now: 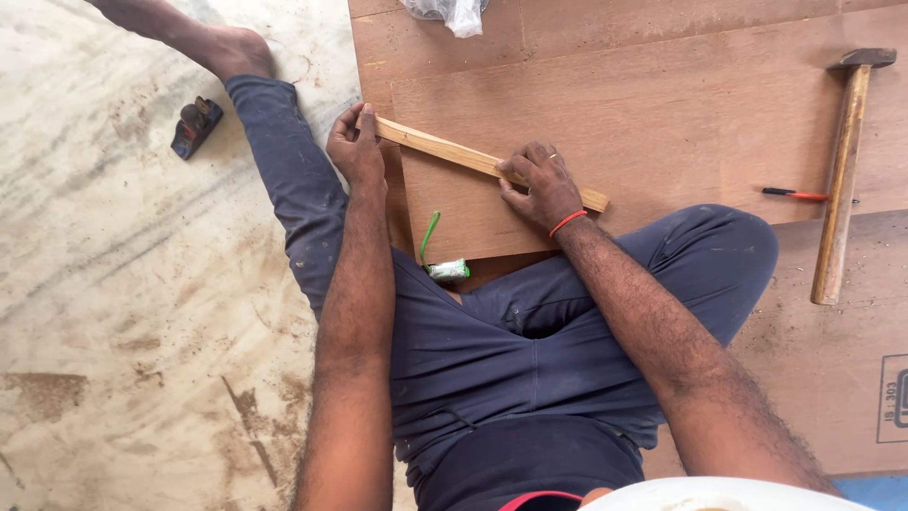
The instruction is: The person measures and marks a small wooden strip with a tape measure and pencil, then hammers nails into it. They then measure and mark a larger wooden board, hammer nails into it, and finally place the small strip onto the board.
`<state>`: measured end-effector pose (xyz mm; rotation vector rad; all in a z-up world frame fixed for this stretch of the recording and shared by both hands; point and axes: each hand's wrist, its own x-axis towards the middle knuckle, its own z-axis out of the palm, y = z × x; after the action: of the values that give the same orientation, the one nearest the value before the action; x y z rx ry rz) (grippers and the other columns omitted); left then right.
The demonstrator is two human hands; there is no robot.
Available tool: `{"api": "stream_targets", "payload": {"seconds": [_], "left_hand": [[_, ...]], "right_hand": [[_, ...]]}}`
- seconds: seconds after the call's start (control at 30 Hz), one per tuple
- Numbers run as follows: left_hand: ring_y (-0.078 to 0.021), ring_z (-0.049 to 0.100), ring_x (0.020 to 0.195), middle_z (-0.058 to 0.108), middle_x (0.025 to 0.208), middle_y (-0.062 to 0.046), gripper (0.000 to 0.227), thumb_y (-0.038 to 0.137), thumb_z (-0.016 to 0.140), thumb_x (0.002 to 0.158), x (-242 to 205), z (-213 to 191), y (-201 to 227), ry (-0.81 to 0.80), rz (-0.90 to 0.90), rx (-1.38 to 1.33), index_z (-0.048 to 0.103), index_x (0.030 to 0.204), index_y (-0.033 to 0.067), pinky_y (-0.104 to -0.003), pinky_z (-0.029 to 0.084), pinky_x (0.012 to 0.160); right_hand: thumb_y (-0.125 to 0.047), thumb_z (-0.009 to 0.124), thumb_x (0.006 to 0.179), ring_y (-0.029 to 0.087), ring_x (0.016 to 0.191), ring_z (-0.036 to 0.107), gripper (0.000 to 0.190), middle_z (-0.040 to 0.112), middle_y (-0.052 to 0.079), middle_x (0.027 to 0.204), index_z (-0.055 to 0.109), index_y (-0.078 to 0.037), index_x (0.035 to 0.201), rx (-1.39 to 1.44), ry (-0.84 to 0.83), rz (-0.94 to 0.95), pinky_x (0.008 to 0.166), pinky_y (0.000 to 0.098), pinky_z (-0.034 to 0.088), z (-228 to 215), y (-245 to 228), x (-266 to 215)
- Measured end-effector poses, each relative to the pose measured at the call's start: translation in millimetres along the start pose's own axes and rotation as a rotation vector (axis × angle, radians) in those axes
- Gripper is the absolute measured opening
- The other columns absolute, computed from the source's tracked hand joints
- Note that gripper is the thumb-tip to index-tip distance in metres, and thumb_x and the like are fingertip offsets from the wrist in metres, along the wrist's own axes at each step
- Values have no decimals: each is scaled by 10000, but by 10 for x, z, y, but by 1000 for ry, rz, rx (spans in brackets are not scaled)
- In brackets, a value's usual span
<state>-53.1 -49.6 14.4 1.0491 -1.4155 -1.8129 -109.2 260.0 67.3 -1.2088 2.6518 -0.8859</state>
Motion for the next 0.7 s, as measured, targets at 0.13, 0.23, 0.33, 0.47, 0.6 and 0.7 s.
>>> {"api": "stream_targets", "payload": {"seconds": [0.13,0.23,0.33,0.47,0.6,0.7], "left_hand": [[-100,682,1009,682,1122,-44,340,117,747,967,-114,-8,23,66,12,109,599,1258,22,-241,616,845],[-162,691,887,750,1030,-135,270,110,764,977,-50,-62,-284,83,-20,-165,676,1169,-57,-267,590,760],[-175,717,914,749,1025,-138,293,116,775,950,-85,-27,-71,115,-2,-26,698,1174,-56,-274,628,793],[-192,759,950,761,1041,-147,289,136,756,938,71,86,34,84,-30,14,716,1161,-43,-278,685,853],[-198,761,974,768,1098,-144,294,161,752,908,197,395,202,-46,-31,159,732,1160,10,-297,691,815],[-214,754,1010,767,1130,-137,277,183,761,904,441,606,117,-97,34,348,752,1147,49,-325,668,851]], "right_hand": [[-210,756,926,237,1133,594,228,583,48,1125,670,-156,1130,-27,2,-10,1069,450,468,9,21,-4],[-195,764,912,251,1130,589,237,585,53,1123,675,-147,1126,-14,19,-23,1073,447,470,-38,2,14],[-183,773,909,258,1131,589,231,590,56,1127,679,-137,1115,28,36,-17,1065,443,470,-27,-34,-6],[-174,780,907,254,1118,594,230,593,59,1118,679,-128,1108,44,77,1,1076,453,458,70,-105,-46],[-140,784,888,299,1089,577,262,586,91,1108,667,-97,1119,30,200,81,1029,460,457,209,-242,-117],[-122,781,893,318,1084,571,271,581,99,1099,652,-79,1127,35,284,139,1019,474,448,289,-385,-126]]}}
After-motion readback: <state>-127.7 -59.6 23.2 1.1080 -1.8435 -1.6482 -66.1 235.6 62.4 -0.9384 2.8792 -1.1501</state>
